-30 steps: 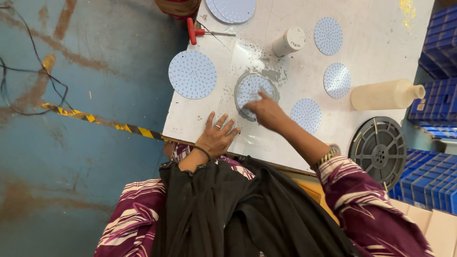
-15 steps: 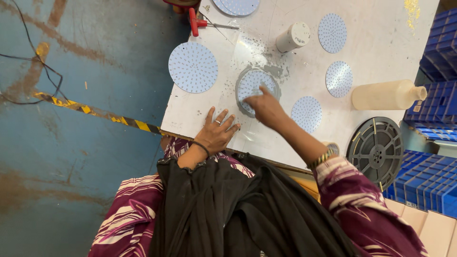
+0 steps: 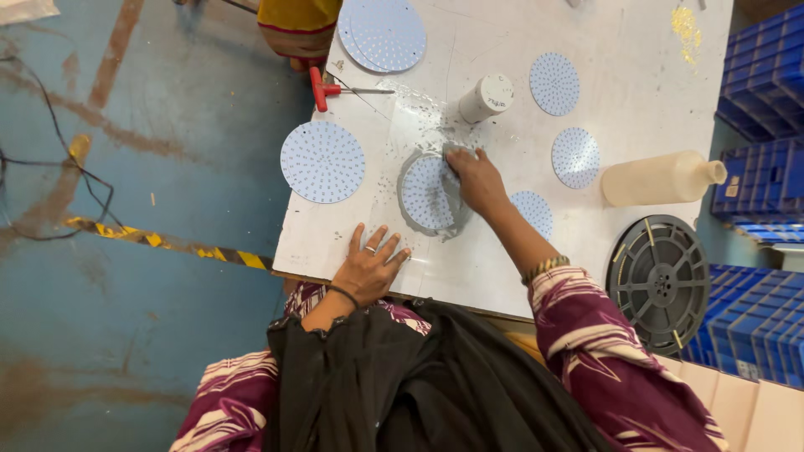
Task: The person applies a gray paste to circular perforated discs using a small rectangular tool. They spread the paste evenly over each disc, then place a clear plastic sheet over it and press down. The process is repeated for several discs on a white workbench.
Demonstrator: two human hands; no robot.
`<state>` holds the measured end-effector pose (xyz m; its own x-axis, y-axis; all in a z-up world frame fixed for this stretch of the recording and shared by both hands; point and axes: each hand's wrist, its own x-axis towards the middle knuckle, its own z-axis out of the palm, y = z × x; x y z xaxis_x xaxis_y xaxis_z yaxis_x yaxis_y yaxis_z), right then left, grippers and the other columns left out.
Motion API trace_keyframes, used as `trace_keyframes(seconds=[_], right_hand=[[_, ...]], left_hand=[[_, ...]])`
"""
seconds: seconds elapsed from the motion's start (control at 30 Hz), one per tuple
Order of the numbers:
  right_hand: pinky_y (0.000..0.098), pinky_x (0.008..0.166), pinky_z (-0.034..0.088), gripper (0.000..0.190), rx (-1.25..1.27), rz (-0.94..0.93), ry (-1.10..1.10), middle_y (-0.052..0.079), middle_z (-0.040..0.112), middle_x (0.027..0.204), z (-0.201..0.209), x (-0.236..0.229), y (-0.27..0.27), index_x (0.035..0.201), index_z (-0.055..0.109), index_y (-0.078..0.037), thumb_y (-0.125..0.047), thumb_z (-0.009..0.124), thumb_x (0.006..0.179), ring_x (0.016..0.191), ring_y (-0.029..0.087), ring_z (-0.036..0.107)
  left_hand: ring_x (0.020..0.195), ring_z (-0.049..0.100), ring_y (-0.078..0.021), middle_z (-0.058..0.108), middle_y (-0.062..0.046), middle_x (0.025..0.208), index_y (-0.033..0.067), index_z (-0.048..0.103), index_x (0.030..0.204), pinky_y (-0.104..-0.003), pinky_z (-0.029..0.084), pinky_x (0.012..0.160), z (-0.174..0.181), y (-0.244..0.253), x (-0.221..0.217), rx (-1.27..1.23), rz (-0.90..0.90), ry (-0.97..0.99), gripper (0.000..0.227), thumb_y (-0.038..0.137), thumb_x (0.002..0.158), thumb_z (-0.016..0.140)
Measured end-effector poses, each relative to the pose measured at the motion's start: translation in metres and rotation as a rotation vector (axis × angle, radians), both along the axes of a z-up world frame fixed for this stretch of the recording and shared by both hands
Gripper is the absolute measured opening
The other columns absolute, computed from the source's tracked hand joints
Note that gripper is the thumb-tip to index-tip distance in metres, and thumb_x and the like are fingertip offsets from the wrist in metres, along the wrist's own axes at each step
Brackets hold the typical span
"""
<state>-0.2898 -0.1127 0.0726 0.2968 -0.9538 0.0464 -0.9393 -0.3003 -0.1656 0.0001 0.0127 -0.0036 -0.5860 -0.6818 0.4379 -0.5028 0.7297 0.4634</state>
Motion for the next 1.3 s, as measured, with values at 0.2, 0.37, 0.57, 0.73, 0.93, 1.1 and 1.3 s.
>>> trace_keyframes(seconds=[0.2,0.37,0.57,0.73,0.93,1.1,1.3], right_hand=[[0.0467,0.120,0.036,0.040,0.295,0.035,0.179,0.008,0.075,0.117,0.035,-0.011,0.021,0.120,0.074,-0.016,0.000,0.056,0.089,0.104,0.028,0.070],[0.0491,0.125,0.028,0.048,0.258,0.354,0.152,0.007,0.078,0.105,0.043,0.016,-0.037,0.114,0.076,-0.016,0.010,0.054,0.080,0.097,0.027,0.072],[0.0463,0.130,0.025,0.025,0.423,0.282,0.280,0.010,0.078,0.094,0.051,-0.004,-0.042,0.109,0.077,-0.017,-0.004,0.058,0.097,0.087,0.028,0.073],[0.0500,0.124,0.028,0.033,0.400,0.160,0.144,0.012,0.077,0.102,0.042,-0.027,0.009,0.112,0.076,-0.015,0.002,0.052,0.095,0.089,0.030,0.074],[0.0501,0.121,0.033,0.035,0.355,0.017,0.090,0.012,0.077,0.106,0.026,-0.022,0.086,0.116,0.074,-0.011,0.003,0.053,0.091,0.095,0.034,0.071],[0.0481,0.123,0.033,0.043,0.429,-0.083,0.132,0.012,0.076,0.107,0.036,-0.002,0.100,0.120,0.074,-0.014,0.005,0.051,0.089,0.099,0.033,0.070],[0.0531,0.124,0.023,0.050,0.296,0.090,0.109,0.009,0.077,0.113,0.043,0.009,-0.003,0.115,0.075,-0.013,0.014,0.054,0.079,0.105,0.029,0.070]], left_hand=[[0.137,0.049,-0.0364,0.063,-0.012,0.138,0.0157,0.073,0.125,-0.068,0.025,0.117,-0.005,-0.003,-0.002,-0.010,0.008,0.011,0.035,0.018,0.092,0.062],[0.138,0.048,-0.0371,0.063,-0.013,0.138,0.0158,0.072,0.125,-0.068,0.025,0.117,-0.005,0.001,-0.003,-0.011,0.001,0.017,0.037,0.018,0.090,0.062],[0.139,0.048,-0.0366,0.063,-0.013,0.139,0.0163,0.072,0.126,-0.068,0.024,0.117,-0.006,0.001,-0.005,-0.007,0.005,0.004,0.035,0.019,0.093,0.061],[0.137,0.050,-0.0363,0.063,-0.013,0.138,0.0172,0.072,0.126,-0.068,0.025,0.117,0.000,0.001,-0.003,0.019,0.007,0.008,0.035,0.019,0.093,0.060],[0.135,0.052,-0.0365,0.064,-0.013,0.137,0.0165,0.073,0.125,-0.067,0.025,0.117,0.002,0.000,-0.004,-0.005,0.018,0.004,0.032,0.019,0.096,0.060],[0.134,0.053,-0.0368,0.064,-0.013,0.136,0.0165,0.073,0.125,-0.068,0.025,0.117,-0.004,0.000,-0.004,-0.006,0.011,0.015,0.031,0.020,0.097,0.060],[0.135,0.053,-0.0367,0.064,-0.013,0.137,0.0169,0.073,0.124,-0.068,0.025,0.116,-0.004,0.002,-0.003,-0.017,0.012,0.016,0.033,0.020,0.094,0.061]])
